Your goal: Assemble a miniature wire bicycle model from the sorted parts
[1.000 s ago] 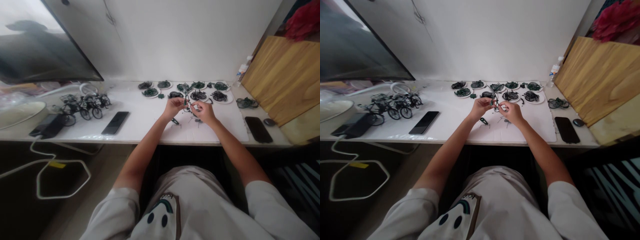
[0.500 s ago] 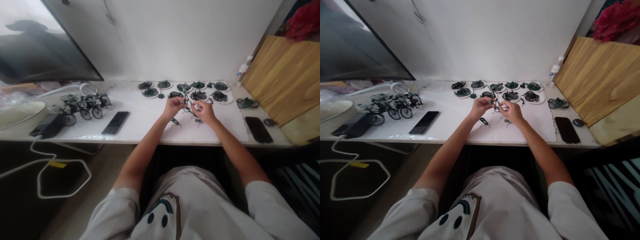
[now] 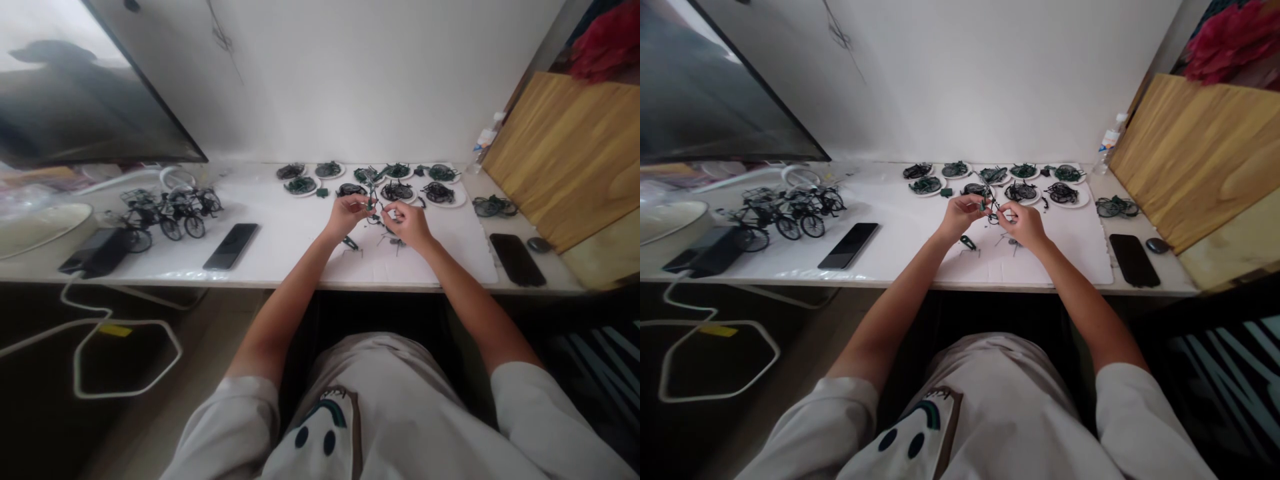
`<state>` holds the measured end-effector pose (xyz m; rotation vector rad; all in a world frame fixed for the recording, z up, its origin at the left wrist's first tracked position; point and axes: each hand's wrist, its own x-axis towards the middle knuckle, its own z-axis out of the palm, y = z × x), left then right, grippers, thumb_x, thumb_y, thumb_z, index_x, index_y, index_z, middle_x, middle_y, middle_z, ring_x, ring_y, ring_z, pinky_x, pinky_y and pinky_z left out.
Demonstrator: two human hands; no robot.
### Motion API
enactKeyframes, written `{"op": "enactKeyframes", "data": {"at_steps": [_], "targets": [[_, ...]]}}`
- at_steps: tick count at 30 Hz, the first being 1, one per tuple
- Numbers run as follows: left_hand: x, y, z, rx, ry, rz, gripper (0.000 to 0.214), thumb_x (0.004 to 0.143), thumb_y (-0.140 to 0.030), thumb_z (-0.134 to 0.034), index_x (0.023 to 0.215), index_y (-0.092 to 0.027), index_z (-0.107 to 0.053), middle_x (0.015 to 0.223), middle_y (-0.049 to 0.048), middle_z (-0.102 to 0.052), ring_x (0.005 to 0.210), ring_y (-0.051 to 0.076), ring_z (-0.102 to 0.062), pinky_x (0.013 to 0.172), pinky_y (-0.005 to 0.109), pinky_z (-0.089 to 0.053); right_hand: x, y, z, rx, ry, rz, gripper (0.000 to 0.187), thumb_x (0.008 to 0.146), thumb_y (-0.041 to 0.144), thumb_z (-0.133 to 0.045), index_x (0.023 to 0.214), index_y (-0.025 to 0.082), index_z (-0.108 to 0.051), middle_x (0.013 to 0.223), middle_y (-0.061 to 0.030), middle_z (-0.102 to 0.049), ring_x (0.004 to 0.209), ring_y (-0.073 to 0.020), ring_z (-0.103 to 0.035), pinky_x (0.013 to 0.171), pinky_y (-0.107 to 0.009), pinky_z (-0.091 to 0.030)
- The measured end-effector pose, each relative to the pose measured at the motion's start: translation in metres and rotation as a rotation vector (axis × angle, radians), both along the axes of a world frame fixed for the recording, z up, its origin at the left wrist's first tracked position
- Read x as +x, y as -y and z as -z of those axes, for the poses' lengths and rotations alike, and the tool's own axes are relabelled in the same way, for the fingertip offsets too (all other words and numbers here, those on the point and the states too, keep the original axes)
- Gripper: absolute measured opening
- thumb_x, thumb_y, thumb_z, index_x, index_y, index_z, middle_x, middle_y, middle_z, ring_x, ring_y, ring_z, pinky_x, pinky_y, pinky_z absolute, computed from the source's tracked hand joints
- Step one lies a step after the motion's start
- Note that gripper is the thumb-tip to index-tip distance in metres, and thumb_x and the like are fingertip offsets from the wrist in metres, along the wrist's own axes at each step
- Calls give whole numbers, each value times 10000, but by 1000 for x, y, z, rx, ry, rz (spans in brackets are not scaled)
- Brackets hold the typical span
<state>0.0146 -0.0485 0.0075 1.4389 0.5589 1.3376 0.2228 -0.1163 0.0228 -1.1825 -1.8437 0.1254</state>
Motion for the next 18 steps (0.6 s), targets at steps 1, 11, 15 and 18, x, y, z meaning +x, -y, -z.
{"op": "enactKeyframes", "data": {"at_steps": [1,11,15,18], "targets": [[0,0,0,3,-4,0,467,536,-414,-1079,843,-182,-815,997,80,-829,934,219,-765,847,385,-644,0,0,0,-4,-2,8,357,981,543,-651,944,204,-758,560,32,-459,562,-154,-412,608,-308,-360],[0,2,-1,-4,-25,7,477,517,-412,-1079,852,-180,-831,972,68,-824,900,216,-766,837,379,-645,0,0,1,-24,-4,-40,360,991,531,-649,973,192,-771,588,24,-494,570,-148,-416,604,-310,-346],[0,2,-2,-8,-7,16,467,547,-438,-1073,859,-184,-837,975,68,-827,891,203,-767,837,367,-640,0,0,2,-33,0,-42,390,995,568,-650,975,197,-770,587,26,-478,578,-151,-407,595,-307,-330],[0,2,-1,-19,-1,32,477,539,-442,-1078,857,-186,-834,985,67,-831,878,196,-764,832,362,-639,0,0,2,-45,14,-38,407,1001,591,-653,982,202,-771,582,28,-473,580,-154,-402,597,-307,-329]]}}
